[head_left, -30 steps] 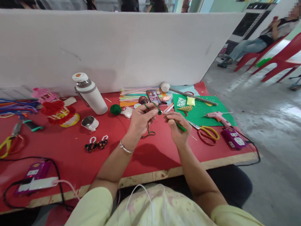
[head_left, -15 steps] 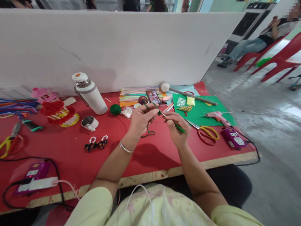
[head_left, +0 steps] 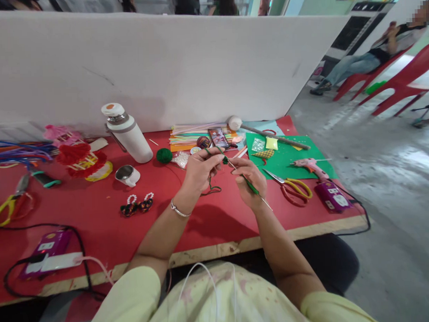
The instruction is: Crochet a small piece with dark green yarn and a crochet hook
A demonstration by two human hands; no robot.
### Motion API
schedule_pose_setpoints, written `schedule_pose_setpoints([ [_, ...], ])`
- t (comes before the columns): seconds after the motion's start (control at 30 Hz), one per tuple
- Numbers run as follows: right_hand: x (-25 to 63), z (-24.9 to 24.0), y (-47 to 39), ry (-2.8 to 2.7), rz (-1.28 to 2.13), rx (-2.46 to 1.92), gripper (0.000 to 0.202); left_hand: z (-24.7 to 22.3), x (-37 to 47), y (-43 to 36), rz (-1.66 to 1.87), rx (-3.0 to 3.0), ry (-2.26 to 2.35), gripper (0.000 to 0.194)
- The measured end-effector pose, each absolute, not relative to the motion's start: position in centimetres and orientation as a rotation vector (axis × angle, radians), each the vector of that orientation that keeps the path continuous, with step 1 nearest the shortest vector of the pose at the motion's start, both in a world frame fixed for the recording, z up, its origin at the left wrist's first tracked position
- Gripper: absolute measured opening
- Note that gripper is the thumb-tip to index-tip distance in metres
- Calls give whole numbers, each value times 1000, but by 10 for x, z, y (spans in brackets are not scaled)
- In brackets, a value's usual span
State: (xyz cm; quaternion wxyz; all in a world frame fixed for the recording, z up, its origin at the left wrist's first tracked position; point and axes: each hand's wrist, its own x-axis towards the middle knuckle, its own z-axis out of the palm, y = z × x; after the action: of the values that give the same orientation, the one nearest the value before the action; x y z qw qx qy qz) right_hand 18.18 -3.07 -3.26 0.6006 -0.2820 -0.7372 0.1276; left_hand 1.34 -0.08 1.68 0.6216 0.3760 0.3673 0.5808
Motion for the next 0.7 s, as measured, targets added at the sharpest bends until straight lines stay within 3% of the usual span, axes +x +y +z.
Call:
schedule_pose_setpoints([
  [0.7,179,-36,-23,-1619,226,-692,20,19,16,-4,1300,889,806,35],
])
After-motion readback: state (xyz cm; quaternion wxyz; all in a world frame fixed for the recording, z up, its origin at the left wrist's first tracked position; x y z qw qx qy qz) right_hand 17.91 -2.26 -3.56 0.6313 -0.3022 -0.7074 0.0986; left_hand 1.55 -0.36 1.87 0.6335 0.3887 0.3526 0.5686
